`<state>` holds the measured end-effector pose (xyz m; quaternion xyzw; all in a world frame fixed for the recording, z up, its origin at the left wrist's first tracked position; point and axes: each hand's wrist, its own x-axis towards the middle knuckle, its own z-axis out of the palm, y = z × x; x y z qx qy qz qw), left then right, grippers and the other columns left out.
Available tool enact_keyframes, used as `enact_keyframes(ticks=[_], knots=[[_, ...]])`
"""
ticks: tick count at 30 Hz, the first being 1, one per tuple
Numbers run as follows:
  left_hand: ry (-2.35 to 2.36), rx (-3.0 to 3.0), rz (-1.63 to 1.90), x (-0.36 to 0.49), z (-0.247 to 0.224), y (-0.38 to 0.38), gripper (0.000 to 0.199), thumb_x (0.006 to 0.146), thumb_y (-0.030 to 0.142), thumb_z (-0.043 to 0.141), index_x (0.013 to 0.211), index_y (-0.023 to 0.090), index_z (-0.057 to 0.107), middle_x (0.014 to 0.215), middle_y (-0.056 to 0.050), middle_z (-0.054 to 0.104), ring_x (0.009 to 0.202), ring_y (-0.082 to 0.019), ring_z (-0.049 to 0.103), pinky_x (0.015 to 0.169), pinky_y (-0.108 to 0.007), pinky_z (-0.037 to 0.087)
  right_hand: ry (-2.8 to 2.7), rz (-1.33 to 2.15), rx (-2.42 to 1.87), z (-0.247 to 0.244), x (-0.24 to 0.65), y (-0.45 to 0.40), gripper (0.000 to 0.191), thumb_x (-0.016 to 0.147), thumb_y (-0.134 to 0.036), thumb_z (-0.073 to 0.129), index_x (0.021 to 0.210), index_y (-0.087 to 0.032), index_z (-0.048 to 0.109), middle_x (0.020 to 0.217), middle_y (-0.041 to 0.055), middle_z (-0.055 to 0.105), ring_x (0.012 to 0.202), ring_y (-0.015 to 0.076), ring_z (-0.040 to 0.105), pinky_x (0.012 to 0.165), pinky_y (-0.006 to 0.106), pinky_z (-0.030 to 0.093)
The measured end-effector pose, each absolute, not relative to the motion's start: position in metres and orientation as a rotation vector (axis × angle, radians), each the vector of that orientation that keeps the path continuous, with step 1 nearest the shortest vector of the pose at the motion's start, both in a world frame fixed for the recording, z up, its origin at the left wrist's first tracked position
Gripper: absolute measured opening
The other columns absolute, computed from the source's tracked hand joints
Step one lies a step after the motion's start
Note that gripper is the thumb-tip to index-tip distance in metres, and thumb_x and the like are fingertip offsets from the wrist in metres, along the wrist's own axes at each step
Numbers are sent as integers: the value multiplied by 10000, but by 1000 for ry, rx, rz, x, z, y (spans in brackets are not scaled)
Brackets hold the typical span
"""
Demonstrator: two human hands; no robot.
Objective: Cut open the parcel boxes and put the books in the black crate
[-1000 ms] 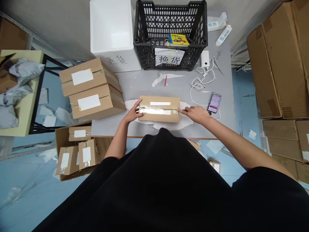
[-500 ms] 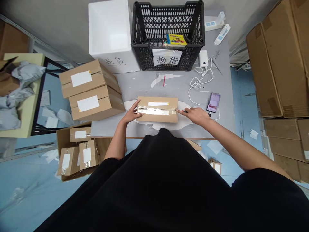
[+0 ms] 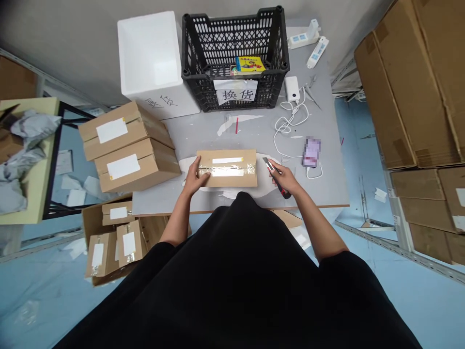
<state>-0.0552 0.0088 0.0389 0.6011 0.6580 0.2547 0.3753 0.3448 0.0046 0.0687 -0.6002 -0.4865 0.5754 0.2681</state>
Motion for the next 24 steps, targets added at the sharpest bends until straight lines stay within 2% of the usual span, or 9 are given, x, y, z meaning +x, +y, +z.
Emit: enact_keyframes(ticks=[3, 5, 7, 12, 19, 24], knots=[[1906, 1726, 622, -33, 42, 3, 817, 828, 562, 655, 1543, 272, 386, 1669, -118, 192, 1539, -399, 149, 1225, -574, 210, -1097, 1640, -1527, 53, 330, 6, 730, 861, -478, 651, 1527, -257, 451, 834, -4, 614, 570, 96, 542, 509, 246, 488], [1932, 1898, 574, -16, 46, -1, 794, 827, 614, 645, 1509, 259, 444, 1664, -121, 223, 1544, -412, 107, 1231, -606, 132, -1047, 1673, -1492, 48, 323, 8, 745, 854, -476, 667, 1533, -270, 439, 843, -9, 612, 574, 92, 542, 513, 243, 488], [1851, 2048, 496, 2, 50, -4, 768, 846, 651, 607, 1495, 265, 468, 1643, -115, 296, 1544, -394, 137, 1236, -609, 78, -1040, 1704, -1464, 47, 320, 9, 748, 857, -480, 667, 1538, -277, 430, 841, -11, 611, 577, 91, 542, 513, 240, 485], [1607, 2224, 347, 38, 53, -7, 804, 879, 707, 512, 1537, 255, 414, 1640, -99, 329, 1545, -335, 204, 1263, -540, 72, -1051, 1726, -1434, 46, 320, 11, 750, 870, -478, 655, 1549, -276, 410, 834, -12, 609, 569, 89, 538, 512, 239, 479], [1457, 2302, 234, 51, 51, 2, 987, 790, 800, 547, 1587, 259, 328, 1663, -87, 282, 1560, -368, 137, 1269, -546, 28, -1084, 1707, -1431, 48, 318, 11, 727, 878, -454, 647, 1544, -262, 426, 837, -4, 611, 570, 93, 533, 506, 243, 483], [1356, 2378, 185, 58, 51, 7, 1035, 778, 807, 553, 1604, 244, 286, 1678, -83, 237, 1567, -367, 103, 1271, -542, -1, -1124, 1692, -1442, 47, 318, 11, 702, 889, -467, 629, 1537, -277, 439, 846, 1, 624, 579, 100, 540, 517, 250, 496]])
